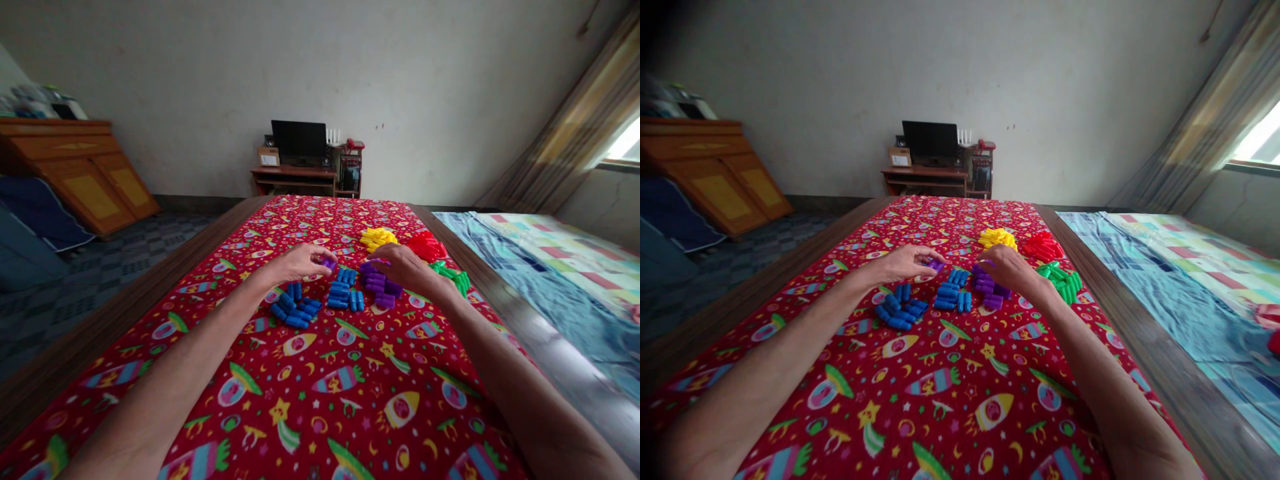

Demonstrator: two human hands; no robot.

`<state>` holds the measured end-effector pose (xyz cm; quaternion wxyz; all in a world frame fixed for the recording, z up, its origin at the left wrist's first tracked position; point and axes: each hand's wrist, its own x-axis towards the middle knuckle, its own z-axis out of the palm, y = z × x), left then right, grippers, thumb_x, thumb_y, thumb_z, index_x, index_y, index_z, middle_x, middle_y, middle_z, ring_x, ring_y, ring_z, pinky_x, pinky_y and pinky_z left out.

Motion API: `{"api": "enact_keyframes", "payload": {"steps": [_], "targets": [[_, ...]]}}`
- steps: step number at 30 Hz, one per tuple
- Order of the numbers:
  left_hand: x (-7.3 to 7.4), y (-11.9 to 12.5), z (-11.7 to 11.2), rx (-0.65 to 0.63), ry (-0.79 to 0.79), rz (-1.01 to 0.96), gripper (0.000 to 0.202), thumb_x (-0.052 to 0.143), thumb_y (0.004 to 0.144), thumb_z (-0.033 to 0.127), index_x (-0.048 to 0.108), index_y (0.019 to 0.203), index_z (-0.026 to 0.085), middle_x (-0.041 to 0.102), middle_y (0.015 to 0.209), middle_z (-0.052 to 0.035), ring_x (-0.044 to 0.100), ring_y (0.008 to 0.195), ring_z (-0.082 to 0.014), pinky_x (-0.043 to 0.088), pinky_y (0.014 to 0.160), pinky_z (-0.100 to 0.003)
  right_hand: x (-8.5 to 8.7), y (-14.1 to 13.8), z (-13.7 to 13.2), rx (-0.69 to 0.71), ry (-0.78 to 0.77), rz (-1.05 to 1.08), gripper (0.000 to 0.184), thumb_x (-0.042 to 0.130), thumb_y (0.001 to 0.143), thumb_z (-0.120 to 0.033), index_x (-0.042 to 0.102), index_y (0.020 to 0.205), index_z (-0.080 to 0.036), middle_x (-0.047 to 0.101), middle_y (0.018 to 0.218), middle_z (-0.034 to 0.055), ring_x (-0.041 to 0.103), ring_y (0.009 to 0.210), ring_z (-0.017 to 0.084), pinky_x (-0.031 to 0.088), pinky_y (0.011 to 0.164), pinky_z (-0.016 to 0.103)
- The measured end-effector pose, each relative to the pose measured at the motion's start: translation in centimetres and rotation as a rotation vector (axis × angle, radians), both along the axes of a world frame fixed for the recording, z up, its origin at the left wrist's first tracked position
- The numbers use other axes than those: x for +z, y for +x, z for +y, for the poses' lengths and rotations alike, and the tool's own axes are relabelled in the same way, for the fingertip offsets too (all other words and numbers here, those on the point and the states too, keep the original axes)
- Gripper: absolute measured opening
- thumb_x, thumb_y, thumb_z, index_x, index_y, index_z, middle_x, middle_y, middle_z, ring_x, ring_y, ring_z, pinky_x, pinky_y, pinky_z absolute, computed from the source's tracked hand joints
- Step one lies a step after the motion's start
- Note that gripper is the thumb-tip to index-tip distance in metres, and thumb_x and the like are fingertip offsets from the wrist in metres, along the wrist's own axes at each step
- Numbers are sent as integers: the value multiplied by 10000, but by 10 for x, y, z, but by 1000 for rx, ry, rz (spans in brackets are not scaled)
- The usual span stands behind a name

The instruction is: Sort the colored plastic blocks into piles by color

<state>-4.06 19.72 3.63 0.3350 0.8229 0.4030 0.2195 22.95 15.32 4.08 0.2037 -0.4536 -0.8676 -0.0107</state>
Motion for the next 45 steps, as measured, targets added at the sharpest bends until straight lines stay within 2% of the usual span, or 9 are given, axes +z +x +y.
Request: {"api": "enact_keyframes", "payload": {"steps": [6,10,16,22,26,35,39,42,45], "targets": [[-10,23,-15,66,-289,-426,724,782,688,504,538,1257,127,709,1034,-108,676,925,-202,528,842,-340,6,-29,-16,145,32,114,316,510,932,-286,660,1187,-175,717,948,97,638,823,165,442,713,262],[-15,36,-23,-12,-376,-430,749,713,750,565,492,1316,127,722,1005,-111,694,850,-200,546,777,-330,4,-40,-20,198,-15,153,301,463,955,-288,693,1089,-148,706,857,80,604,711,124,402,647,226],[-16,34,-20,-58,50,-87,458,628,838,510,651,1151,177,716,1075,-76,658,985,-222,512,865,-338,21,5,-8,-63,-33,126,294,493,903,-279,734,856,-116,664,696,38,500,577,91,327,564,227],[-15,39,-33,-277,331,290,332,736,779,368,701,1066,205,676,1090,-63,611,1050,-223,448,942,-305,28,37,2,-56,-377,42,234,567,829,-261,766,890,-154,676,681,14,522,584,98,359,552,218],[-19,40,-40,-277,425,470,419,766,746,285,660,1143,200,637,1089,-68,588,1060,-232,439,922,-296,18,29,4,-95,-376,-21,199,592,808,-197,769,893,-163,677,685,16,523,585,96,355,561,223],[-9,19,-28,-166,408,650,200,678,817,286,688,993,191,659,1033,-64,612,998,-228,455,858,-277,19,18,-4,-308,-98,-116,246,511,877,-221,749,911,-173,670,732,60,480,567,101,279,534,248],[-16,15,-19,-88,467,552,177,660,825,282,666,966,175,661,1009,-68,614,986,-224,475,873,-295,25,-12,-19,-136,-74,-165,282,447,909,-188,722,861,-148,654,702,43,457,552,82,276,543,244],[-30,20,-15,-20,636,384,269,592,871,316,623,1083,152,611,1210,-119,548,1163,-250,429,1007,-356,22,-41,-41,-4,-172,-353,269,451,923,-180,706,858,-126,654,713,57,492,567,95,301,551,244],[-43,22,-11,-118,651,339,396,541,900,329,541,1269,184,528,1393,-105,448,1312,-240,344,1104,-380,7,-62,-63,19,-171,-463,228,468,926,-174,688,956,-121,680,873,112,570,700,147,353,606,264]]}}
